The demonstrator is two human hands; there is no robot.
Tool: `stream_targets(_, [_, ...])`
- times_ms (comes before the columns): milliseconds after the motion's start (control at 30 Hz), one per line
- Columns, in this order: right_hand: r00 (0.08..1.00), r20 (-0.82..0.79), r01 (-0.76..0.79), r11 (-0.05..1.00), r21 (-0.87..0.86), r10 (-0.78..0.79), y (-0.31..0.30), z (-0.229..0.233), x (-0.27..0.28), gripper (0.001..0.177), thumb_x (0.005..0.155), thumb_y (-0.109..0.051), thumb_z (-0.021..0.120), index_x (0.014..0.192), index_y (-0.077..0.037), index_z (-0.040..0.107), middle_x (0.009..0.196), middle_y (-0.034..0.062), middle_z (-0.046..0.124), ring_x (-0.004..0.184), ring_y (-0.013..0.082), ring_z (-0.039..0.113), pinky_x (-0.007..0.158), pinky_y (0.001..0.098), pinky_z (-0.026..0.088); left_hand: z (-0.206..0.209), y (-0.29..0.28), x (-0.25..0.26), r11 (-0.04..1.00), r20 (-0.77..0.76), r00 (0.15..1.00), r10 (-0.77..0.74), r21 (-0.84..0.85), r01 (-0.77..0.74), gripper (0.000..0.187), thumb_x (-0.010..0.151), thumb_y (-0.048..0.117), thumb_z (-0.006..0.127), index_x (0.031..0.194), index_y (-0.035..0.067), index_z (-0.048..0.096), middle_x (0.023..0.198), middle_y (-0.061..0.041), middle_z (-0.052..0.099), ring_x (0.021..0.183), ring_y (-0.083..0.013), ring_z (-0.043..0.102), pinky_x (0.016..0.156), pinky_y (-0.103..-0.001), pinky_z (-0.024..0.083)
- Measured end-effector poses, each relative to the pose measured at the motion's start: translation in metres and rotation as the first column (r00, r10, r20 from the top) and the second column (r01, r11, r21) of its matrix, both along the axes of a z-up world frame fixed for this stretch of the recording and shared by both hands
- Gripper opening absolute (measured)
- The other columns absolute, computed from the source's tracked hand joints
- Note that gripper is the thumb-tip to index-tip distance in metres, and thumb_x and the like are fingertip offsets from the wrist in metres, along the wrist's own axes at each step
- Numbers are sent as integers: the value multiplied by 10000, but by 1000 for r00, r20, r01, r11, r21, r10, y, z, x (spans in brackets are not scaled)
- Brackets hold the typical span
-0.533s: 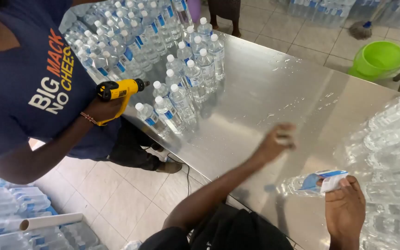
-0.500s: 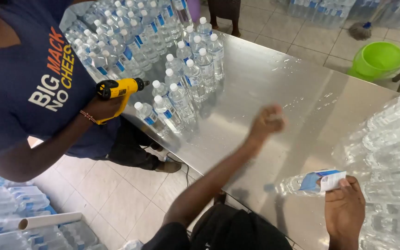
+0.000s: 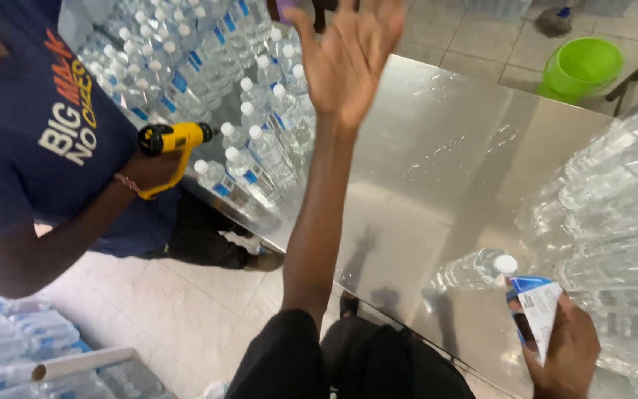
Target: Manually applying labels to plastic water bottles on a production table
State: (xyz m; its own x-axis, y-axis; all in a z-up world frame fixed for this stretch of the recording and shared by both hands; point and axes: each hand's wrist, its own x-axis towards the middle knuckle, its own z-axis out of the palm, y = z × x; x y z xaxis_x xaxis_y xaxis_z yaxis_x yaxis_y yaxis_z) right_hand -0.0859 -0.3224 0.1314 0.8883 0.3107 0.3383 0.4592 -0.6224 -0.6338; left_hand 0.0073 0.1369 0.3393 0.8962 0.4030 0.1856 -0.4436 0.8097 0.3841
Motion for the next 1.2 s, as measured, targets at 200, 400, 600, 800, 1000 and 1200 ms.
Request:
stream_targets(200, [672, -718, 381, 746, 545, 181, -1, -3, -5, 493, 1050, -300, 482, 1414, -33, 681, 848, 6, 511, 676, 45, 400, 476, 173, 258, -140, -125, 7, 786, 362, 726, -584, 31, 617, 729, 1098, 817, 560, 1636, 332, 633, 1881, -191, 281, 1757, -499, 180, 1211, -770, 498])
stream_targets(400, [701, -704, 617, 401, 678, 113, 26, -6, 8, 626, 944, -229, 719, 1546, -217, 548, 1169, 163, 729, 788, 187, 658, 642, 236, 487, -195, -218, -73, 385, -396, 508, -765, 351, 854, 728, 1013, 286, 691, 1676, 138, 427, 1709, -154, 481, 1621, -336, 444, 1260, -438, 486])
stream_targets(600, [824, -438, 368, 247, 896, 360, 68, 17, 7, 556, 1027, 12, 602, 1559, -106, 490, 1158, 237, 780, 1057, 296, 801, 880, 410, 663, -235, -202, -64, 569, -303, 662, -686, 344, 747, 644, 1010, 124, 813, 1582, 63, 524, 1297, -97, 629, 1228, -239, 687, 1048, -476, 605])
stream_targets(800, [801, -419, 414, 108, 904, 427, 69, 8, 7, 601, 1003, 12, 663, 1577, -49, 498, 1013, 171, 717, 963, 226, 727, 926, 417, 596, -211, -187, -69, 687, -365, 681, -634, 137, 713, 633, 1034, 106, 734, 1612, 65, 478, 1160, -81, 692, 1163, -302, 762, 1052, -464, 641])
stream_targets(1000, [776, -538, 483, 237, 843, 329, 87, -8, 17, 505, 1005, -2, 659, 1502, -51, 582, 1044, 57, 683, 969, 164, 727, 885, 375, 612, -246, -185, -55, 745, -564, 649, -511, 86, 662, 499, 1041, 214, 759, 1492, 94, 581, 1039, -18, 675, 916, -167, 779, 812, -307, 667])
stream_targets(1200, [794, -589, 461, 480, 746, 152, 72, -27, 24, 377, 1033, -3, 656, 1406, 50, 678, 1070, 110, 647, 961, 196, 706, 911, 417, 637, -282, -208, -45, 675, -623, 724, -295, 400, 619, 563, 936, 352, 907, 1416, 150, 693, 1163, -26, 598, 937, -101, 640, 743, -222, 594])
